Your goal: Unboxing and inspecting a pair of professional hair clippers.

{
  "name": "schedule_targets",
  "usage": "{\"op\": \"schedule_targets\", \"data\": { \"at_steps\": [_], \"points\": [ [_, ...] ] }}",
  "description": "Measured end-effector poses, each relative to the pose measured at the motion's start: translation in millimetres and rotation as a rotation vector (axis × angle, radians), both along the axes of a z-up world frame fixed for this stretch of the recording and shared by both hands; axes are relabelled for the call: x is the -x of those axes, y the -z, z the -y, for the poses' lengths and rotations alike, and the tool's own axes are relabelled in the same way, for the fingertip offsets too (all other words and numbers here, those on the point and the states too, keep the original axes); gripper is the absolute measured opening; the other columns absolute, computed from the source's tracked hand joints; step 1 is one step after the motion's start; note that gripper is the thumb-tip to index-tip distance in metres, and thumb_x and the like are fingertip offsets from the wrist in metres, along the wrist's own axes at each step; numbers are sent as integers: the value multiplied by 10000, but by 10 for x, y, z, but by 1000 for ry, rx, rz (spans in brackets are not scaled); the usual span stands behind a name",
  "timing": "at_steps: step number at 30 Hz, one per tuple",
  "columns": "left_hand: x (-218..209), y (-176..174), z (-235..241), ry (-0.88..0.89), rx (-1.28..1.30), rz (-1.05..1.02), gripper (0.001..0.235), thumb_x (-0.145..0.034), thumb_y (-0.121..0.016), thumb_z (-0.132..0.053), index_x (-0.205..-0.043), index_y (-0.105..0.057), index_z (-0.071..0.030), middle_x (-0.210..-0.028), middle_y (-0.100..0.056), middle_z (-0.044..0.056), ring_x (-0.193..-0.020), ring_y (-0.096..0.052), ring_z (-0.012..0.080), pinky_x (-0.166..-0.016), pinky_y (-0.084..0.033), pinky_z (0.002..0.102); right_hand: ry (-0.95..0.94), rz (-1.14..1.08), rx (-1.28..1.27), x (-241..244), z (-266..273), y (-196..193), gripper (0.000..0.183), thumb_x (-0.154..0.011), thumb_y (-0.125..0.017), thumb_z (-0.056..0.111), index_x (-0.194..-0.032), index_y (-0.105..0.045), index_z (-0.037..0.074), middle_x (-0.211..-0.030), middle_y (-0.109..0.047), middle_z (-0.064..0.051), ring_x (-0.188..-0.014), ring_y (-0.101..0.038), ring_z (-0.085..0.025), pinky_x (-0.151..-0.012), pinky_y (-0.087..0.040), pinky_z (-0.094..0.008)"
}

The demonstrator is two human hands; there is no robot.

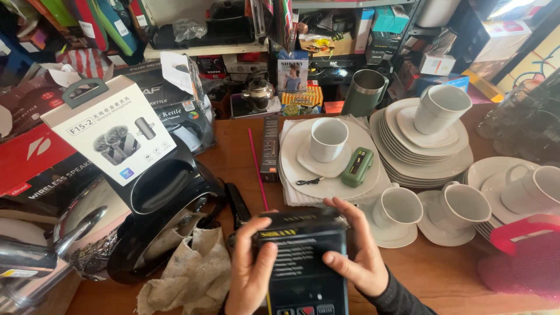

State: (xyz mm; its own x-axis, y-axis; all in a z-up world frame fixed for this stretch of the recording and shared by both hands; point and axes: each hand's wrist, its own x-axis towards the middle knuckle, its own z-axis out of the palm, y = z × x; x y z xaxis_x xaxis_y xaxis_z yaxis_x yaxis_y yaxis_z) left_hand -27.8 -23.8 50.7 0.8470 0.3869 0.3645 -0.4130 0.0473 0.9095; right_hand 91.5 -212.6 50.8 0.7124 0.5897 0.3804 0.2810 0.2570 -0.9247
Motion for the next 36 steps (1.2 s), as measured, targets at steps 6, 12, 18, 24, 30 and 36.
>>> {"op": "schedule_targets", "data": {
  "at_steps": [6,12,18,24,30,36],
  "points": [
    [-79,-192,-357,-535,-409,290,343,-1063,-550,-229,-1356,-409,-120,-1443,-449,247,-1322,-530,327,-1101,-523,429,-28,-11,-21,32,30,149,898,-879,-786,257,-1565,-250,36,-1620,-364,-170,-1395,-565,-353,-1104,-504,-424],
    [-482,-413,-680,-767,-760,347,332,-903,-815,-139,-1079,-534,-127,-1292,-515,231,-1207,-593,375,-997,-538,454,97,115,-73,76,75,152,718,-917,-711,158,-1508,-330,17,-1555,-450,-209,-1358,-601,-371,-1138,-506,-472],
    [-1263,33,-1105,-837,-783,266,386,-884,-833,-87,-981,-460,-74,-1186,-492,241,-1158,-539,379,-912,-497,464,119,84,-72,130,158,169,680,-896,-713,98,-1480,-380,-8,-1523,-493,-199,-1340,-622,-346,-1115,-511,-416],
    [-1627,348,-1335,-886,-754,181,384,-868,-818,-37,-948,-444,-68,-1140,-440,199,-1018,-569,365,-826,-516,457,153,80,-48,122,231,219,637,-902,-704,89,-1460,-407,12,-1536,-493,-172,-1320,-638,-337,-1108,-522,-425],
    [-1728,463,-1397,-866,-756,27,387,-897,-794,-145,-1046,-451,-44,-1241,-454,233,-1187,-515,422,-990,-441,492,141,67,-59,97,233,280,617,-916,-704,117,-1451,-413,16,-1532,-497,-181,-1318,-639,-335,-1109,-508,-419],
    [-1696,556,-1414,-754,-716,-153,442,-925,-742,-201,-1257,-467,-104,-1501,-327,317,-1399,-406,512,-996,-443,564,134,46,-55,94,196,282,611,-917,-704,126,-1446,-422,8,-1508,-518,-163,-1318,-636,-312,-1104,-511,-392]
  ]
}}
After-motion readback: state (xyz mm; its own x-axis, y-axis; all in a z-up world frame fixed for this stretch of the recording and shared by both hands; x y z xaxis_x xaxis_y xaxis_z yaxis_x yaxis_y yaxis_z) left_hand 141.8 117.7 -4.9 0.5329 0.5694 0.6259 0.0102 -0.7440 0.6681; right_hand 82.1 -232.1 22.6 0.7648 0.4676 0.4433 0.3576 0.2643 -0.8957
